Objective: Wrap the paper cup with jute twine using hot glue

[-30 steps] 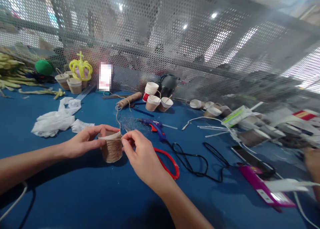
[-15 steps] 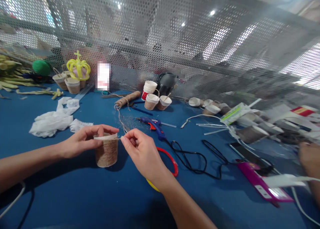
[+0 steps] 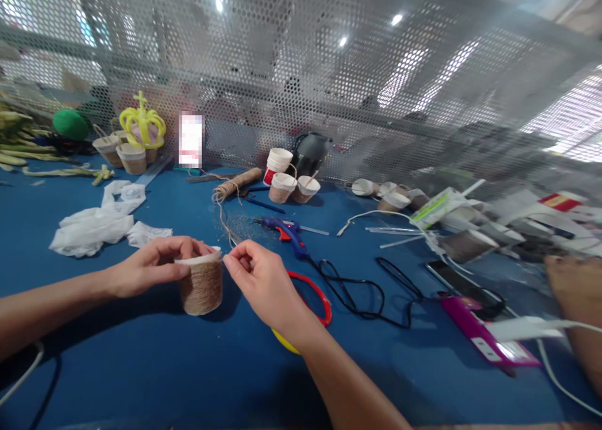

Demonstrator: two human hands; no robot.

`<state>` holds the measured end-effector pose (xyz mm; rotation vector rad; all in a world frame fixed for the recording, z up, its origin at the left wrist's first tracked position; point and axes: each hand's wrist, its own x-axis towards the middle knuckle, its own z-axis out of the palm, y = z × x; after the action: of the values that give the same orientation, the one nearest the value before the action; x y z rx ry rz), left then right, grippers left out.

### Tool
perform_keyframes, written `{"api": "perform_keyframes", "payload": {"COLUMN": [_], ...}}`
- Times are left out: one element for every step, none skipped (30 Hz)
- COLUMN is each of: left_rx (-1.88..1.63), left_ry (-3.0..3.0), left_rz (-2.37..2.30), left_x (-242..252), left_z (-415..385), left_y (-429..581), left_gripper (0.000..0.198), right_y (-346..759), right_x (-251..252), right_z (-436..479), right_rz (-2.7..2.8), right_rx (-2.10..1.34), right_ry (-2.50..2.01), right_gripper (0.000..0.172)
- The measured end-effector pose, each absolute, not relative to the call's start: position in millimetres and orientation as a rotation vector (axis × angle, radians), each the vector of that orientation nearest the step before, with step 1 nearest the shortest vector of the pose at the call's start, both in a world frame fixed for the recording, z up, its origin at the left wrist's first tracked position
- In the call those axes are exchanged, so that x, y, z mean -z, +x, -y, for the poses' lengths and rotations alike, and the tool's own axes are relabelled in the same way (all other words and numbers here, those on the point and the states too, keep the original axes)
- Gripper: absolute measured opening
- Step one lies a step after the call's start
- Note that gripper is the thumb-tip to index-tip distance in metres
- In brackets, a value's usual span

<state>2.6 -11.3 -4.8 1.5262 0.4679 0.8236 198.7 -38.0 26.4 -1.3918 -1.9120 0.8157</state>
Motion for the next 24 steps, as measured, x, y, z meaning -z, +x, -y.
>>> {"api": "perform_keyframes", "payload": {"left_rx": [-0.825, -0.826, -0.823, -0.82, -0.815, -0.812, -0.812, -0.815, -0.818, -0.819, -0.814, -0.808, -0.799, -0.791, -0.787, -0.785, -0.785, -0.785, -0.786, -0.791, -0.796, -0.798, -0.797, -0.795], "left_ry": [1.517, 1.511, 1.505, 1.5, 1.492, 1.484, 1.477, 1.471, 1.466, 1.462, 1.457, 1.45, 1.442, 1.432, 1.422, 1.414, 1.403, 1.391, 1.377, 1.363, 1.348, 1.331, 1.309, 1.285], "left_rz": [-0.464, -0.459, -0.457, -0.452, -0.446, -0.439, -0.432, -0.425, -0.418, -0.411, -0.407, -0.406, -0.408, -0.414, -0.42, -0.424, -0.421, -0.414, -0.403, -0.389, -0.377, -0.367, -0.359, -0.352], "left_x": [4.3, 3.8, 3.1, 2.4, 1.7, 1.0, 0.2, -0.5, -1.3, -2.1, -2.8, -3.5, -4.0, -4.2, -4.2, -4.0, -3.5, -2.8, -2.0, -1.2, -0.5, 0.1, 0.5, 0.8], "left_z": [11.3, 11.3, 11.4, 11.6, 11.8, 12.2, 12.6, 13.0, 13.4, 13.8, 14.2, 14.5, 14.8, 14.9, 14.8, 14.6, 14.4, 14.0, 13.6, 13.2, 12.9, 12.6, 12.4, 12.3], "left_y": [2.6, 2.6, 2.5, 2.3, 2.3, 2.2, 2.3, 2.4, 2.5, 2.6, 2.6, 2.6, 2.4, 2.2, 1.8, 1.4, 1.0, 0.6, 0.4, 0.1, 0.0, 0.0, 0.1, 0.2], "left_gripper": [0.02, 0.02, 0.02, 0.02, 0.02, 0.02, 0.021, 0.021, 0.021, 0.021, 0.021, 0.021, 0.021, 0.02, 0.02, 0.019, 0.018, 0.017, 0.016, 0.014, 0.013, 0.012, 0.011, 0.01], "right_y": [198.4, 198.3, 198.1, 198.0, 197.9, 197.9, 197.9, 197.8, 197.8, 197.7, 197.6, 197.5, 197.5, 197.5, 197.6, 197.8, 198.1, 198.5, 198.8, 199.2, 199.6, 199.9, 200.3, 200.6], "right_x": [-26.7, -27.1, -27.5, -28.0, -28.4, -28.9, -29.3, -29.6, -29.9, -30.1, -30.2, -30.2, -30.3, -30.3, -30.5, -30.7, -30.9, -31.0, -31.1, -30.9, -30.6, -30.0, -29.3, -28.5], "right_z": [38.2, 38.4, 38.5, 38.6, 38.6, 38.6, 38.6, 38.6, 38.6, 38.7, 38.7, 38.8, 38.8, 38.8, 38.9, 39.0, 39.1, 39.3, 39.5, 39.7, 40.0, 40.2, 40.3, 40.3], "right_rz": [1.916, 1.92, 1.925, 1.929, 1.931, 1.932, 1.931, 1.931, 1.93, 1.928, 1.924, 1.92, 1.917, 1.913, 1.91, 1.913, 1.918, 1.921, 1.922, 1.921, 1.916, 1.905, 1.887, 1.868], "right_rx": [-0.817, -0.818, -0.821, -0.824, -0.826, -0.828, -0.83, -0.834, -0.844, -0.86, -0.88, -0.901, -0.922, -0.939, -0.948, -0.952, -0.953, -0.952, -0.952, -0.955, -0.962, -0.973, -0.988, -1.011], "right_ry": [-1.392, -1.393, -1.393, -1.395, -1.397, -1.398, -1.401, -1.402, -1.401, -1.398, -1.395, -1.388, -1.38, -1.371, -1.366, -1.361, -1.357, -1.356, -1.354, -1.35, -1.347, -1.341, -1.329, -1.309], "right_gripper": [0.016, 0.016, 0.016, 0.016, 0.016, 0.016, 0.016, 0.015, 0.015, 0.015, 0.015, 0.015, 0.015, 0.015, 0.015, 0.016, 0.016, 0.016, 0.016, 0.016, 0.017, 0.016, 0.016, 0.014]}}
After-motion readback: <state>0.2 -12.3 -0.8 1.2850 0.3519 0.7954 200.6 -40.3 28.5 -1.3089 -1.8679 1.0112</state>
